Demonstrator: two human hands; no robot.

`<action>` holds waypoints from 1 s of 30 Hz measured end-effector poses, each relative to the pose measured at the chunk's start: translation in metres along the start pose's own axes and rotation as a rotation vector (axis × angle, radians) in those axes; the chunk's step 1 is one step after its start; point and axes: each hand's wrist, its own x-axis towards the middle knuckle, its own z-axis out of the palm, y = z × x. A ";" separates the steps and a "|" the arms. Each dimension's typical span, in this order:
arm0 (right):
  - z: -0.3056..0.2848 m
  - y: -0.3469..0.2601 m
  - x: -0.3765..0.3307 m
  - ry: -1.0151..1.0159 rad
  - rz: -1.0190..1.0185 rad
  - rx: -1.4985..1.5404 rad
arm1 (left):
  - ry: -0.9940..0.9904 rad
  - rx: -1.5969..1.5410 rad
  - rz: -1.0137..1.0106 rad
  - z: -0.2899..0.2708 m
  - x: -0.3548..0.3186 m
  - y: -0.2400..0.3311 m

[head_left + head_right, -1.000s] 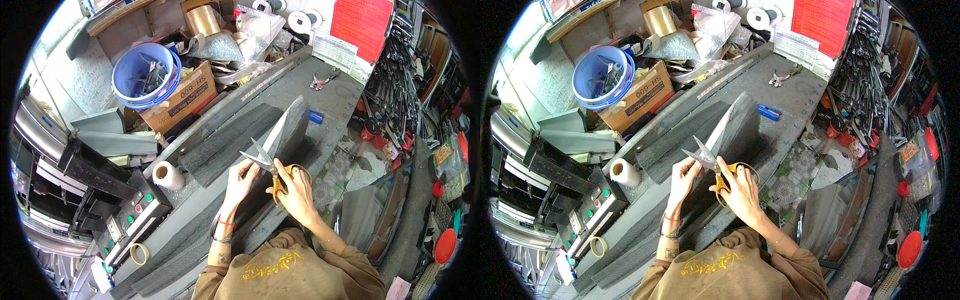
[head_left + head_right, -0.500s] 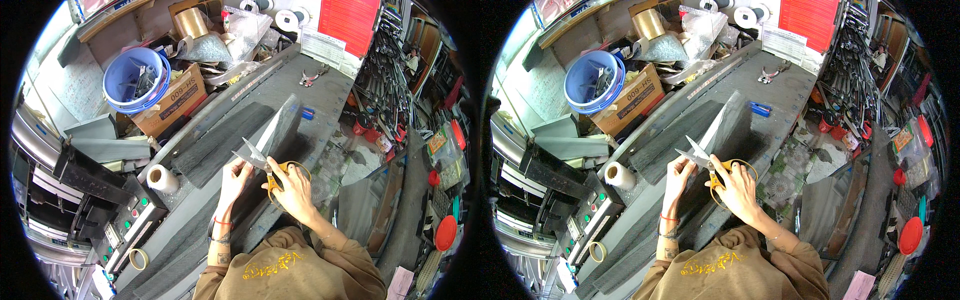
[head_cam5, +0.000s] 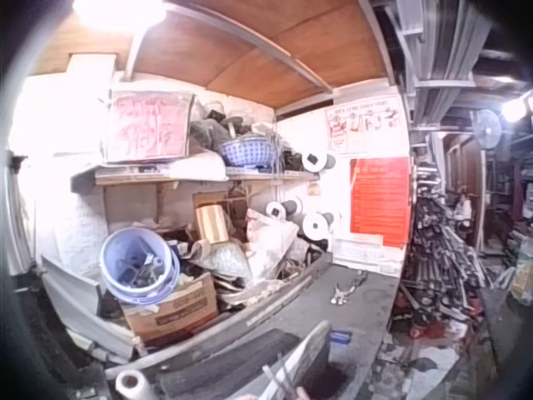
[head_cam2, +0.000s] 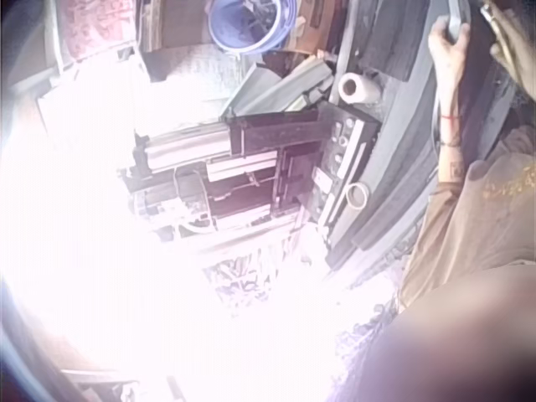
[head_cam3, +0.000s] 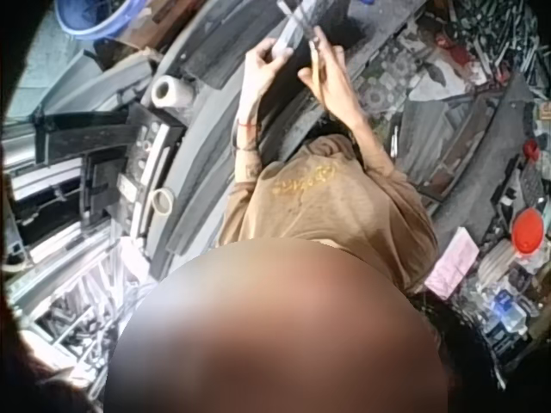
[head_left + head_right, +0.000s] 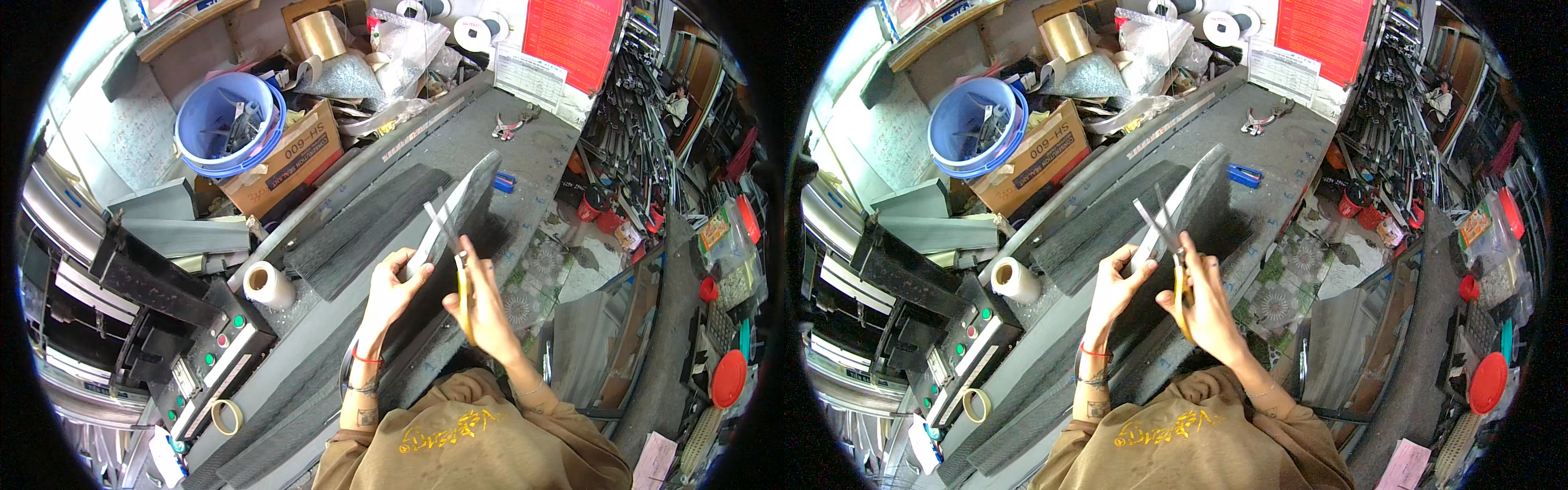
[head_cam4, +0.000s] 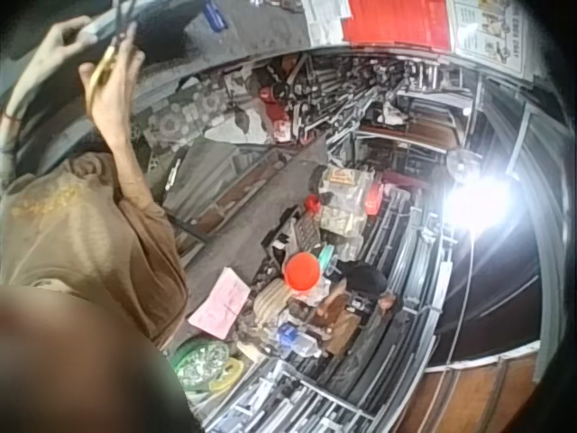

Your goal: The person cuts a long strip of dark flexible material using scissors and a blue utility knife on a workbench. They repeatedly measure, cut, and trim the material into shorter pieces, then place the finished pieces aside.

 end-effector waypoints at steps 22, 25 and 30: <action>0.025 0.007 -0.004 0.067 0.002 -0.598 | 0.110 0.144 0.148 0.002 -0.005 0.001; 0.024 0.006 -0.005 0.084 0.007 -0.574 | 0.093 0.097 0.138 0.001 -0.004 0.000; 0.021 0.006 -0.007 0.090 0.021 -0.470 | 0.069 0.026 0.103 0.000 -0.003 -0.002</action>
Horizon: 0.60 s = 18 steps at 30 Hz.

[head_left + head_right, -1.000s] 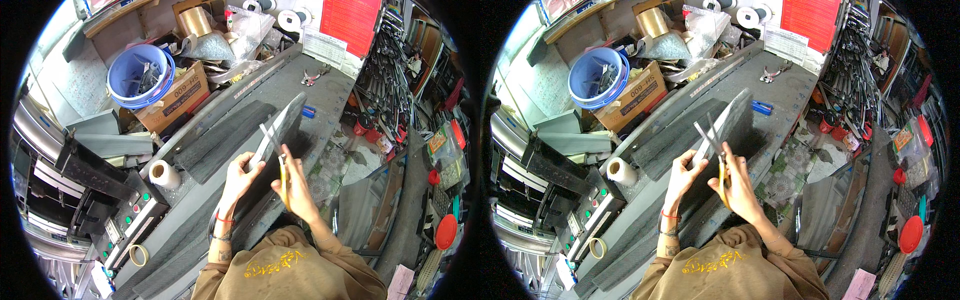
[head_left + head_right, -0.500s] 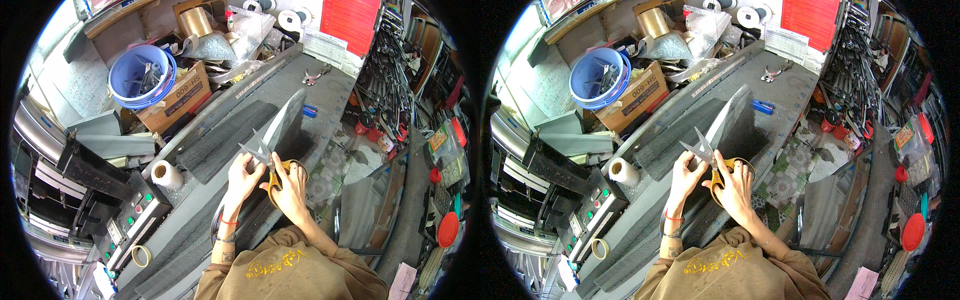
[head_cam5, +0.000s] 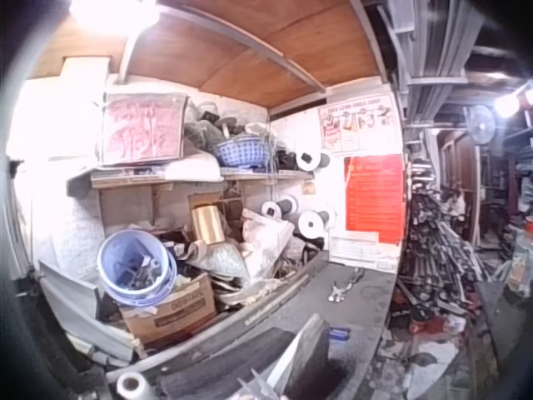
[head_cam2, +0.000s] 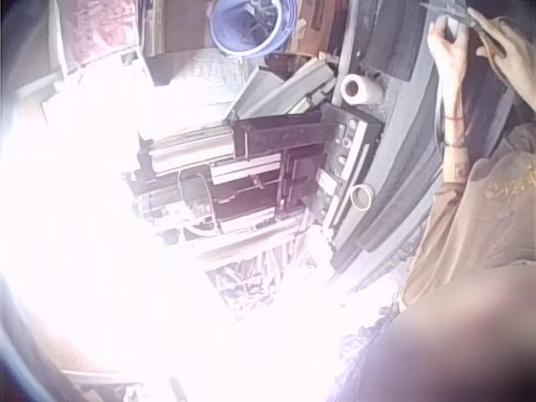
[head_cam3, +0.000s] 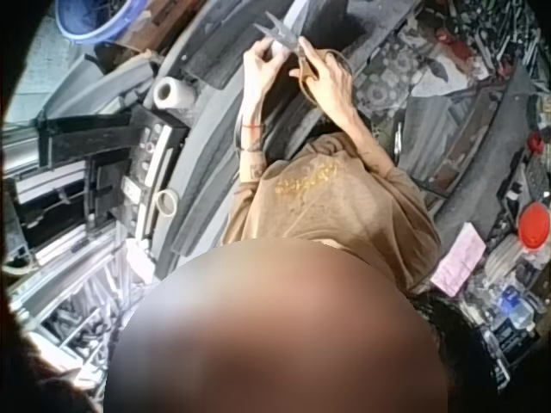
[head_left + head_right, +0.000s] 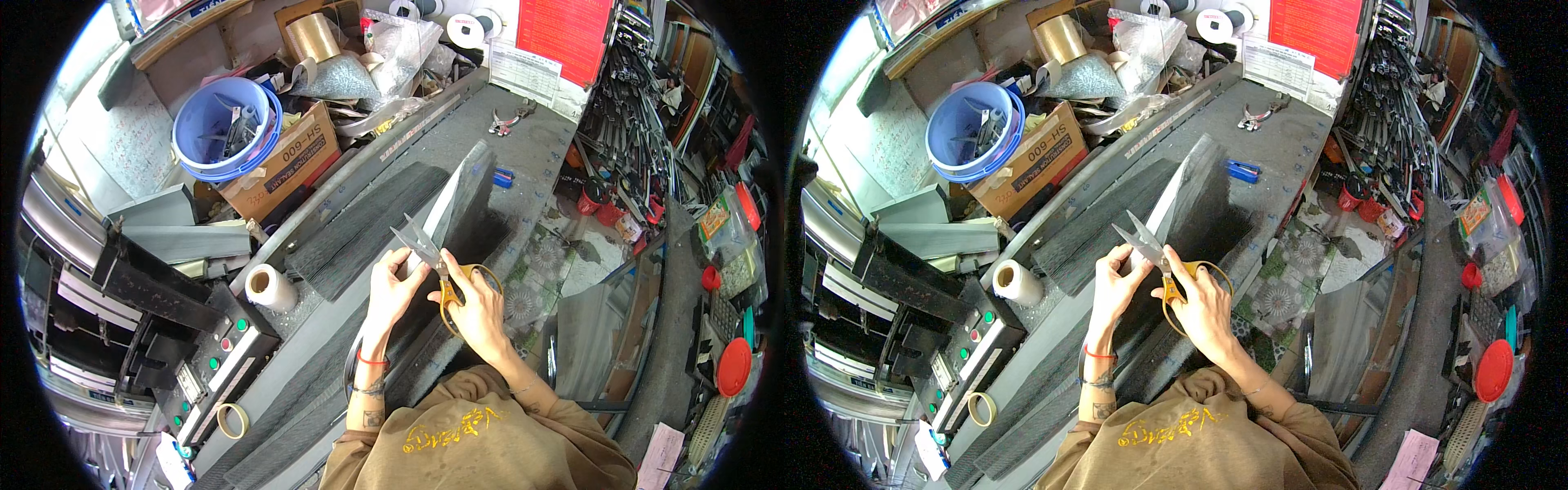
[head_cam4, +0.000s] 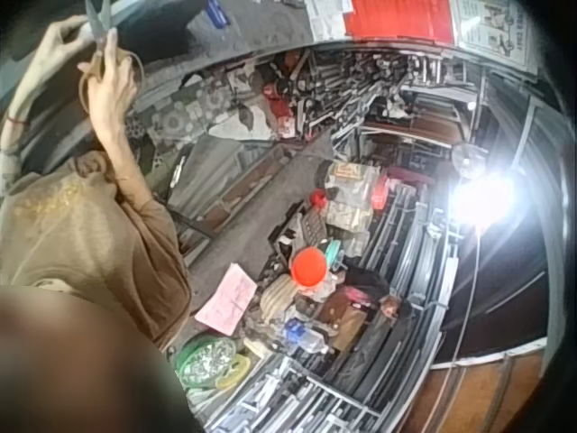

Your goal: The person cuts a long strip of dark flexible material using scissors and a blue utility knife on a workbench. They repeatedly measure, cut, and trim the material into shorter pieces, then place the finished pieces aside.

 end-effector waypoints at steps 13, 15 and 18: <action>-0.001 0.025 0.005 -0.203 0.056 0.588 | -0.045 -0.029 -0.101 0.003 0.002 0.005; 0.001 0.032 0.005 -0.315 0.224 0.861 | -0.036 0.002 -0.051 0.004 0.001 0.005; 0.007 0.037 0.011 -0.320 0.307 1.141 | -0.033 0.028 -0.049 0.005 0.000 0.005</action>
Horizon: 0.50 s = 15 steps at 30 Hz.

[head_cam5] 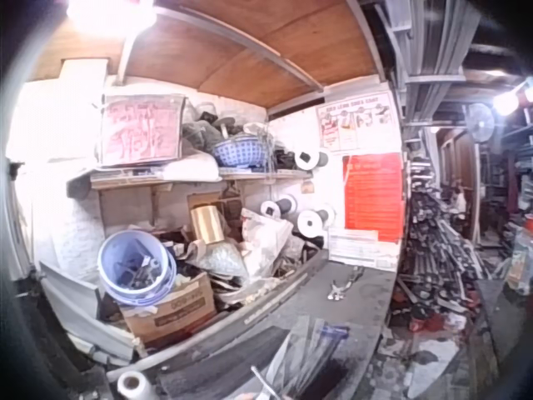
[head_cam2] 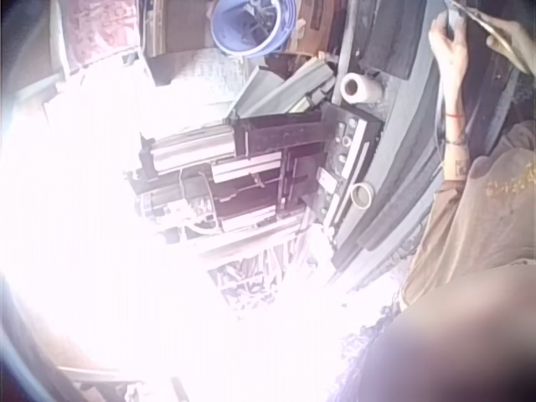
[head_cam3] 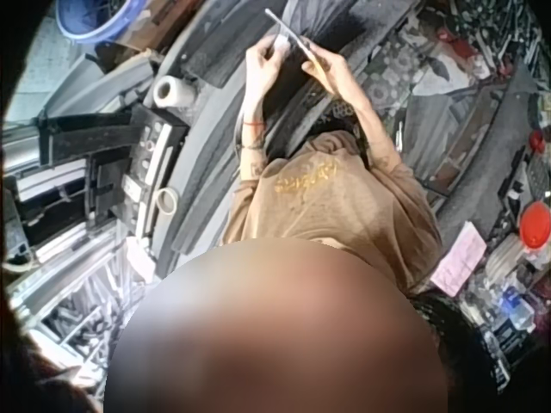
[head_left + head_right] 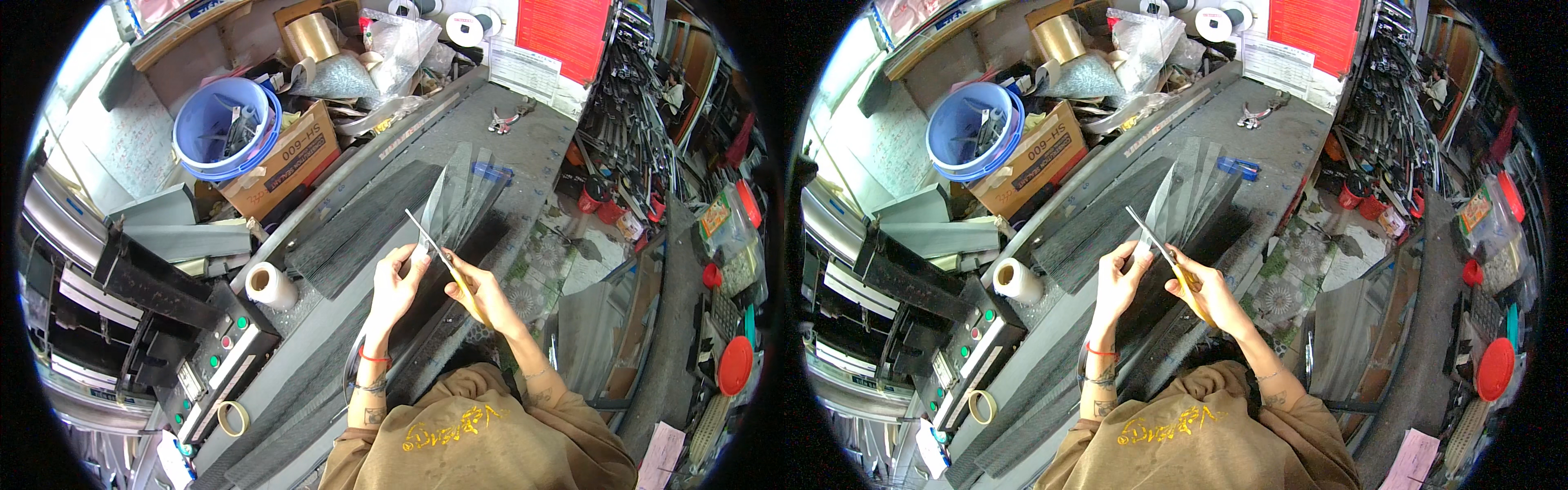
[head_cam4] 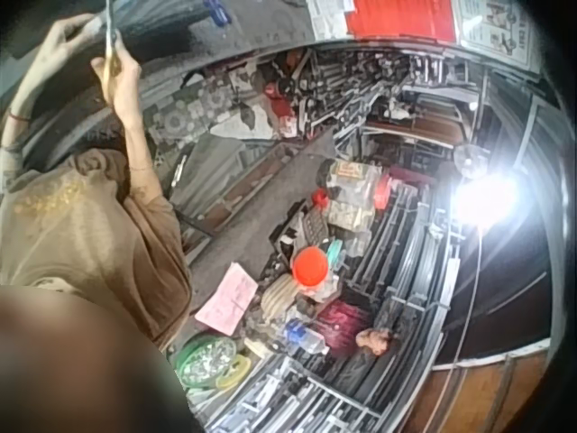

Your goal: The person cuts a long strip of dark flexible material using scissors and a blue utility knife on a workbench. They repeatedly measure, cut, and trim the material into shorter pieces, then place the finished pieces aside.

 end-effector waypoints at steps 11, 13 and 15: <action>-0.019 -0.021 0.002 -0.297 0.157 0.483 | -0.034 -0.122 -0.063 -0.006 0.004 -0.005; -0.018 -0.025 0.001 -0.086 0.131 0.062 | -0.027 -0.076 -0.071 -0.005 0.005 -0.004; -0.007 -0.021 -0.001 0.001 -0.181 -0.336 | -0.009 -0.073 -0.065 -0.003 0.005 -0.003</action>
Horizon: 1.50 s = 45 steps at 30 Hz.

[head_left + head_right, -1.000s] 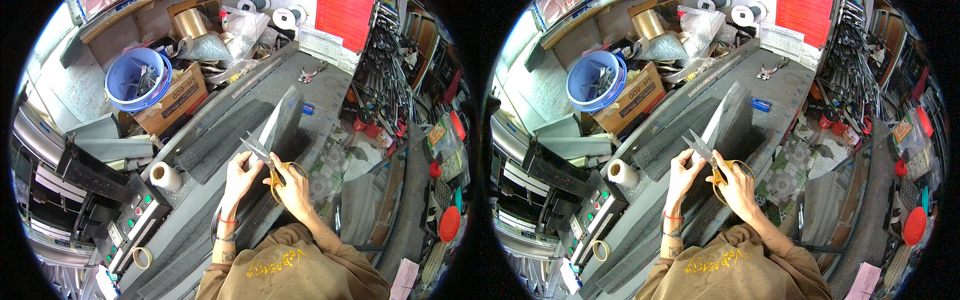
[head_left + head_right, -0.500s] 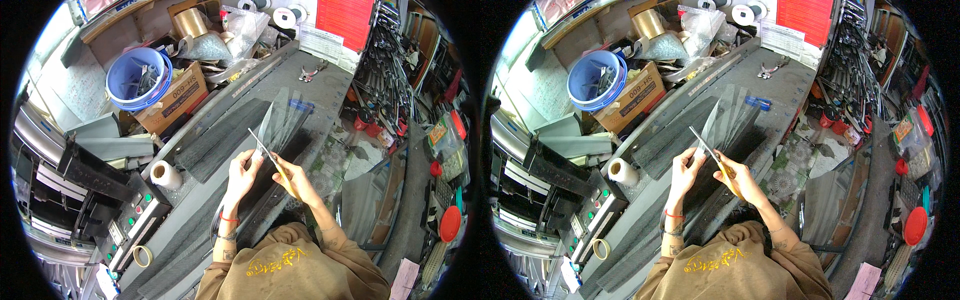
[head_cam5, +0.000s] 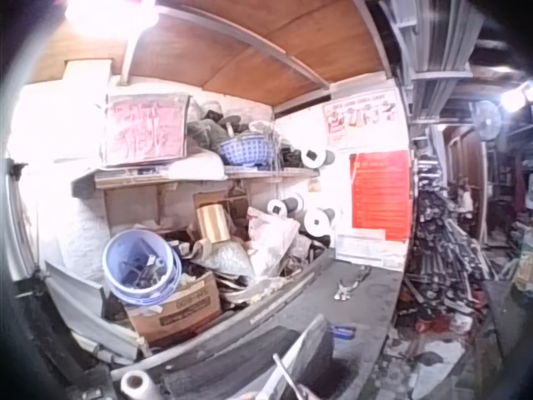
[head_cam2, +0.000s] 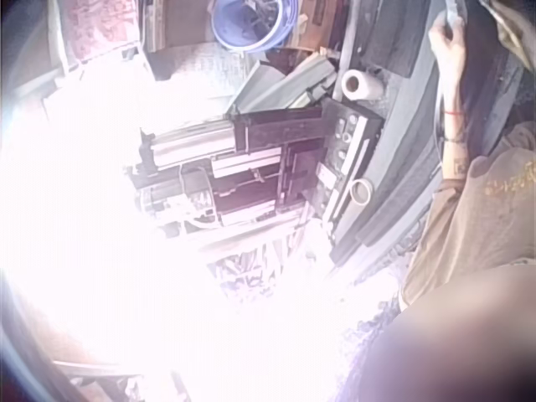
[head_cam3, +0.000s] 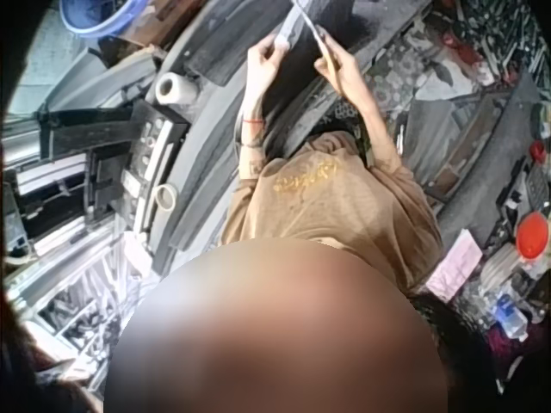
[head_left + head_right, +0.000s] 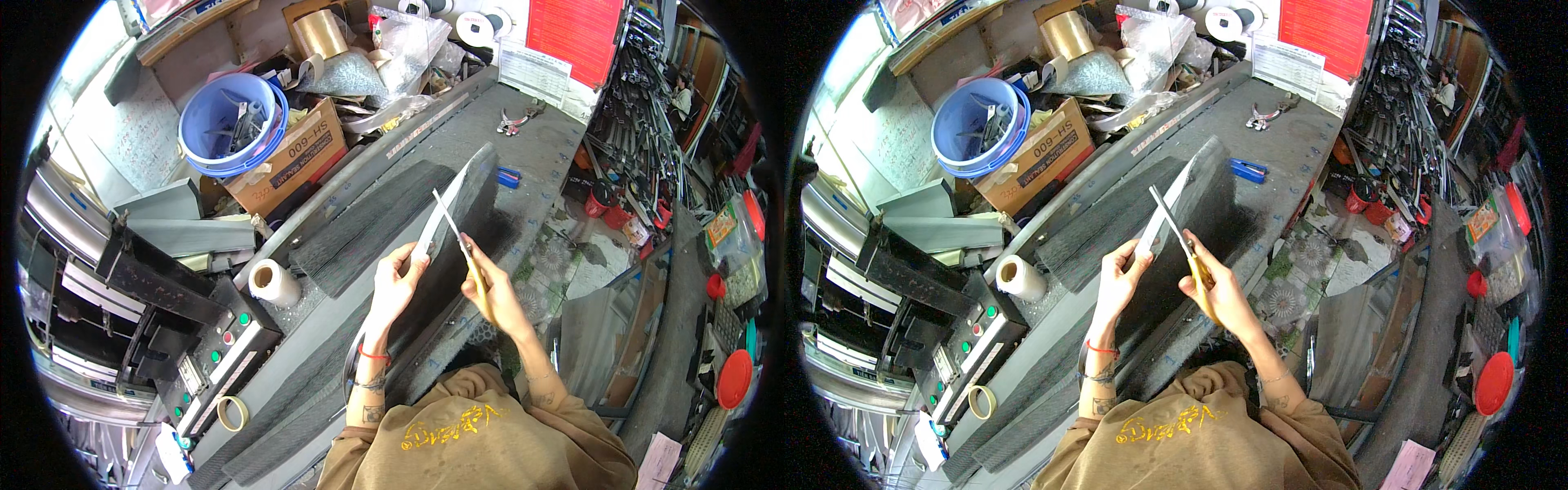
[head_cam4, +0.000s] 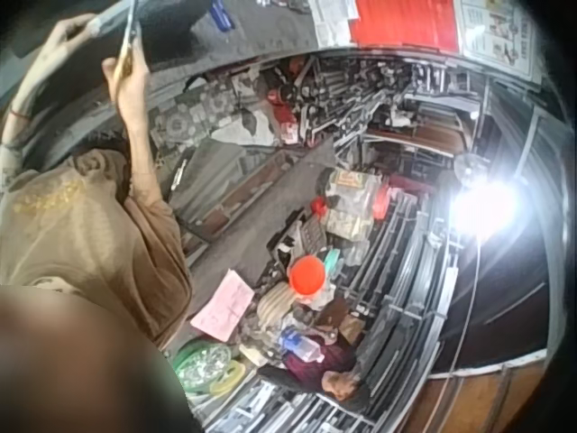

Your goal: The person cuts a long strip of dark flexible material using scissors and a blue utility knife on a workbench. They repeatedly measure, cut, and trim the material into shorter pieces, then place the finished pieces aside.

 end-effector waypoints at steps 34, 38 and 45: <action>0.047 -0.009 -0.002 0.216 -0.093 -0.827 | 0.063 0.065 0.129 -0.001 -0.002 -0.001; 0.044 -0.002 -0.001 0.214 -0.105 -0.777 | 0.107 -0.003 0.166 0.001 0.001 -0.003; 0.034 0.028 0.007 0.109 -0.054 -0.073 | 0.085 0.132 0.128 -0.001 0.006 -0.014</action>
